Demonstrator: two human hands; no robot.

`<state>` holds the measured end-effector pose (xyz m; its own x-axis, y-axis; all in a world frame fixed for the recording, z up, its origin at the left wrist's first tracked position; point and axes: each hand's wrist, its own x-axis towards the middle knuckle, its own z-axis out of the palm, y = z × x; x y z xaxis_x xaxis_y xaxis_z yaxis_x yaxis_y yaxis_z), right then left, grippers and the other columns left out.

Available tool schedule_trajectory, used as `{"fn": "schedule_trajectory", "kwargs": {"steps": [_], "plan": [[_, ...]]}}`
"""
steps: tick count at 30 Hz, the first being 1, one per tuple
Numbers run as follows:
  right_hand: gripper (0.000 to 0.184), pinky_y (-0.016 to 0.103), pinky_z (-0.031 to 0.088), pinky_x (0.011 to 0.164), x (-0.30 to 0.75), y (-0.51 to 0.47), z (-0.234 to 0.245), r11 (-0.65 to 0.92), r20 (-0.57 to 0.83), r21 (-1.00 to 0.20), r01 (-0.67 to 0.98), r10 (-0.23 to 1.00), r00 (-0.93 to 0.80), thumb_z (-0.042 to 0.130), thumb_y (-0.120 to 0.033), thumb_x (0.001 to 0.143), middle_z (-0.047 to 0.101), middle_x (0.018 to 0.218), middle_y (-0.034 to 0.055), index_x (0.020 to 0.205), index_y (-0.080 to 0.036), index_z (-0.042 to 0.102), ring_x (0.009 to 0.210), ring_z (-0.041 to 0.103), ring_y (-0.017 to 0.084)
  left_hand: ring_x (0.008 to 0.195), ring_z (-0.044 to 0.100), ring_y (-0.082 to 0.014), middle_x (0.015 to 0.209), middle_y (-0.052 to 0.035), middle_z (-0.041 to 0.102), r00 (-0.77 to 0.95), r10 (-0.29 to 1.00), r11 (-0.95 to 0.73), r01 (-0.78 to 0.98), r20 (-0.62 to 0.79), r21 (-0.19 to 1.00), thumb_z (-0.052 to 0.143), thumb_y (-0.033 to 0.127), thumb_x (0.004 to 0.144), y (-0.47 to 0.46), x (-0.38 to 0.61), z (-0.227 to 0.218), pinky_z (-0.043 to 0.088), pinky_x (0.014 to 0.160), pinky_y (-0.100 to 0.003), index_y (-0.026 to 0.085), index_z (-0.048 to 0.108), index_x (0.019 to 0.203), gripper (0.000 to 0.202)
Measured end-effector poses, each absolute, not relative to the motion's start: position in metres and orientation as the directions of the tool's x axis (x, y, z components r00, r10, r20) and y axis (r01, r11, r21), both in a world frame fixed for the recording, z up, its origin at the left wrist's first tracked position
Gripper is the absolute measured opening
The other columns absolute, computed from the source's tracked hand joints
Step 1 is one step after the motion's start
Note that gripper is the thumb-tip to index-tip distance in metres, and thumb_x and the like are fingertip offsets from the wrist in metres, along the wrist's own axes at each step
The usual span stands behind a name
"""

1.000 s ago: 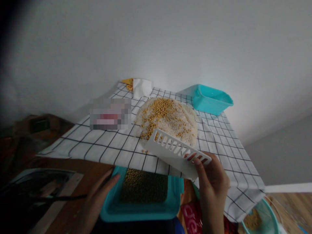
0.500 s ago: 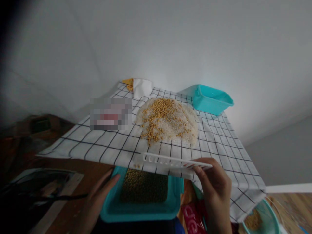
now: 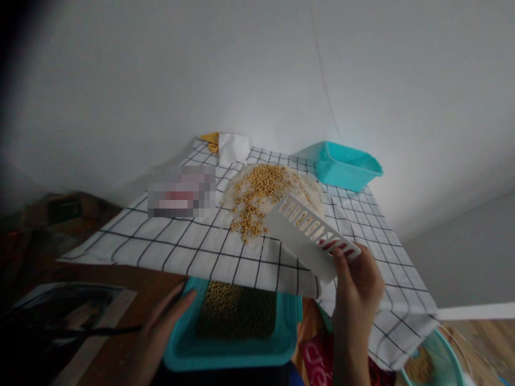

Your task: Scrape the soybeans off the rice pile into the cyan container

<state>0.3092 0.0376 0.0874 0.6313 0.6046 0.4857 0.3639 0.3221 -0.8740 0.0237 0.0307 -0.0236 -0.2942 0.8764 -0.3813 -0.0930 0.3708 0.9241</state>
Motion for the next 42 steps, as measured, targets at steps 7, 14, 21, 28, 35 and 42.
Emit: {"fn": "schedule_trajectory", "kwargs": {"steps": [7,14,21,28,35,42], "plan": [[0.019,0.03,0.045,0.071,0.309,0.039,0.083,0.329,0.448,-0.894,0.304,0.661,0.602,0.077,-0.034,0.076,0.071,0.082,0.0032,0.086,-0.018,0.072,0.074,0.064,0.017,0.13,0.056,-0.0354,0.12,-0.0079,0.074,-0.298,0.862,0.406,-0.079,-0.41,0.911,0.081,0.051,0.06,0.032,0.018,-0.043,0.037,0.116,-0.047,0.023,0.075,0.097,0.046],[0.015,0.03,0.046,0.073,0.309,0.033,0.088,0.334,0.473,-0.881,0.335,0.637,0.609,0.075,-0.031,0.078,0.071,0.08,0.0032,0.083,-0.018,0.07,0.077,0.064,0.018,0.134,0.053,-0.0333,0.131,-0.009,0.069,-0.187,0.881,0.432,-0.063,-0.435,0.9,0.076,0.06,0.064,0.033,0.019,-0.039,0.035,0.117,-0.044,0.021,0.073,0.111,0.061],[0.019,0.03,0.045,0.07,0.31,0.031,0.084,0.299,0.43,-0.902,0.311,0.693,0.579,0.077,-0.035,0.077,0.07,0.081,0.0034,0.084,-0.018,0.071,0.075,0.064,0.018,0.131,0.056,-0.0331,0.128,-0.0096,0.071,-0.181,0.902,0.386,-0.07,-0.392,0.92,0.078,0.057,0.064,0.034,0.018,-0.042,0.036,0.116,-0.044,0.021,0.074,0.107,0.057],[0.018,0.027,0.045,0.069,0.309,0.028,0.085,0.277,0.423,-0.904,0.326,0.692,0.585,0.077,-0.034,0.077,0.07,0.081,0.0016,0.085,-0.019,0.072,0.074,0.063,0.016,0.136,0.05,-0.0347,0.135,-0.0111,0.066,-0.206,0.869,0.445,-0.076,-0.451,0.892,0.078,0.061,0.062,0.033,0.018,-0.044,0.031,0.118,-0.046,0.019,0.072,0.113,0.067],[0.017,0.029,0.047,0.068,0.305,0.026,0.087,0.292,0.433,-0.896,0.333,0.736,0.521,0.076,-0.034,0.077,0.071,0.08,0.003,0.083,-0.02,0.07,0.076,0.065,0.019,0.135,0.051,-0.0345,0.135,-0.011,0.066,-0.185,0.885,0.413,-0.114,-0.428,0.903,0.08,0.058,0.062,0.032,0.017,-0.047,0.031,0.118,-0.048,0.02,0.073,0.111,0.062],[0.016,0.028,0.045,0.068,0.301,0.025,0.091,0.292,0.436,-0.896,0.334,0.72,0.54,0.076,-0.033,0.078,0.069,0.077,0.0012,0.082,-0.02,0.068,0.073,0.063,0.017,0.131,0.055,-0.0348,0.127,-0.0084,0.071,-0.18,0.897,0.394,-0.084,-0.403,0.915,0.077,0.057,0.065,0.032,0.02,-0.037,0.033,0.118,-0.048,0.023,0.075,0.107,0.054]]}}
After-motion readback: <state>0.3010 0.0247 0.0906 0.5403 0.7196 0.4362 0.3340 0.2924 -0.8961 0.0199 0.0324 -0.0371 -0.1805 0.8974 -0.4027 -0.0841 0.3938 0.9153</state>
